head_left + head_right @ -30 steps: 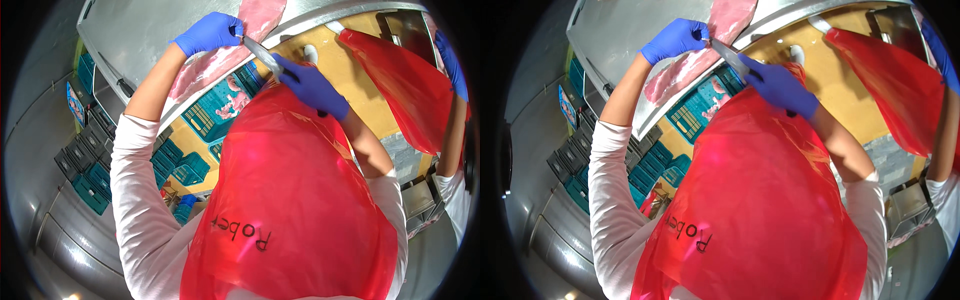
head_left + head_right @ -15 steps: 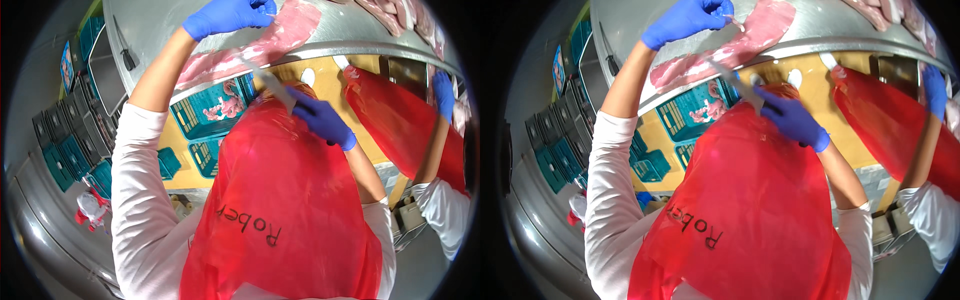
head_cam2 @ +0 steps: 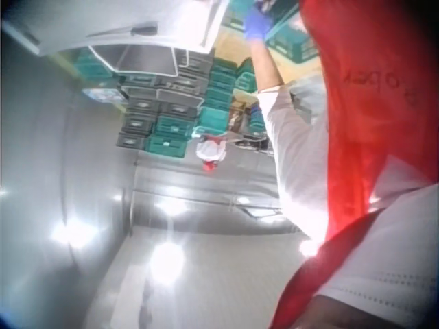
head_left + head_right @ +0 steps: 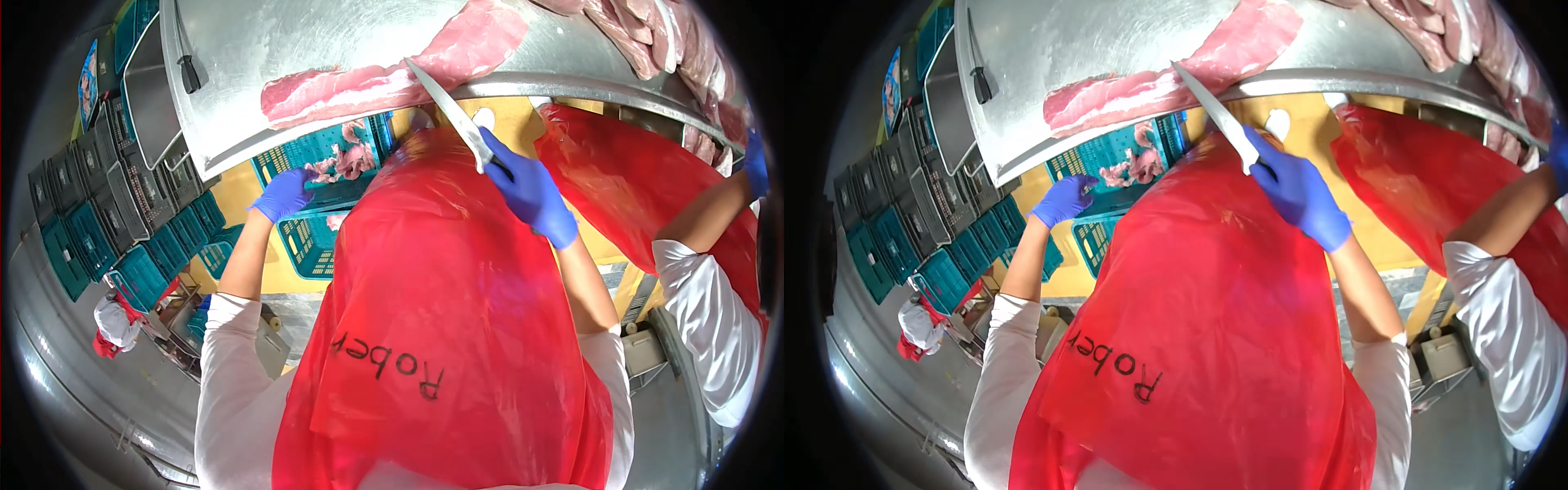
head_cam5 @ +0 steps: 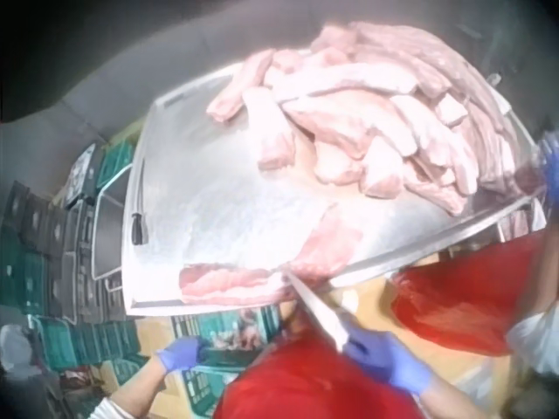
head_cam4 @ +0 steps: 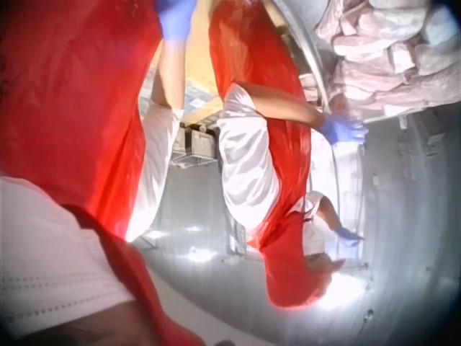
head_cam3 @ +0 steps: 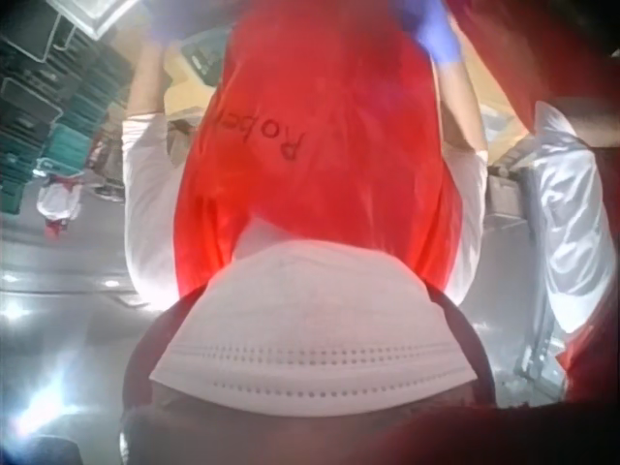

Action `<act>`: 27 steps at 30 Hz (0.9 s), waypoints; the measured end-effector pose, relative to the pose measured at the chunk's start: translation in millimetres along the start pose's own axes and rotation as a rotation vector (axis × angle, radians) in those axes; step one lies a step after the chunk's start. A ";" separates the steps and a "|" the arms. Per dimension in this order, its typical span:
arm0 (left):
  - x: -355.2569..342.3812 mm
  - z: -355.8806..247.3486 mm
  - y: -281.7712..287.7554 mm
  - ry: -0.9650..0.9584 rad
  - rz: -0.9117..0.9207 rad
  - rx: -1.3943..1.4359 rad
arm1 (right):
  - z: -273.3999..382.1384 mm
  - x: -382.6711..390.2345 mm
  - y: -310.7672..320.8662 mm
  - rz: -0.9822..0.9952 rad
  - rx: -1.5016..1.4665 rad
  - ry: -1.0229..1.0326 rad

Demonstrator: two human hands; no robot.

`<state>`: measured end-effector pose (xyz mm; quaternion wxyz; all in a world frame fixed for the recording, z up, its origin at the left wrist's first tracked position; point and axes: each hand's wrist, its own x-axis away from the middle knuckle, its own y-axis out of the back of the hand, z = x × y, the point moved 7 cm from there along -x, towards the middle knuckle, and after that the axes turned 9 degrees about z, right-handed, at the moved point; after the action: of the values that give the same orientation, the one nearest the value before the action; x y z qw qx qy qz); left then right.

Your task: The person uses a knife to trim and cut large pieces of raw meat on a stainless steel table. They repeatedly slice off fat and separate portions, placing trimmed pieces into green crates below.

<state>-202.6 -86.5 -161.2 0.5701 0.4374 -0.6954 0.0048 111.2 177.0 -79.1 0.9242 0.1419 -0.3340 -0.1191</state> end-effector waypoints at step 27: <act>-84.9 -192.8 105.6 -0.511 -0.499 -0.091 | -28.8 37.0 7.6 -0.253 -0.112 0.053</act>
<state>-118.1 127.3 -109.4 0.3802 0.5549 -0.6870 -0.2750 158.6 177.7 -76.1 0.9168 0.1343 -0.2819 -0.2491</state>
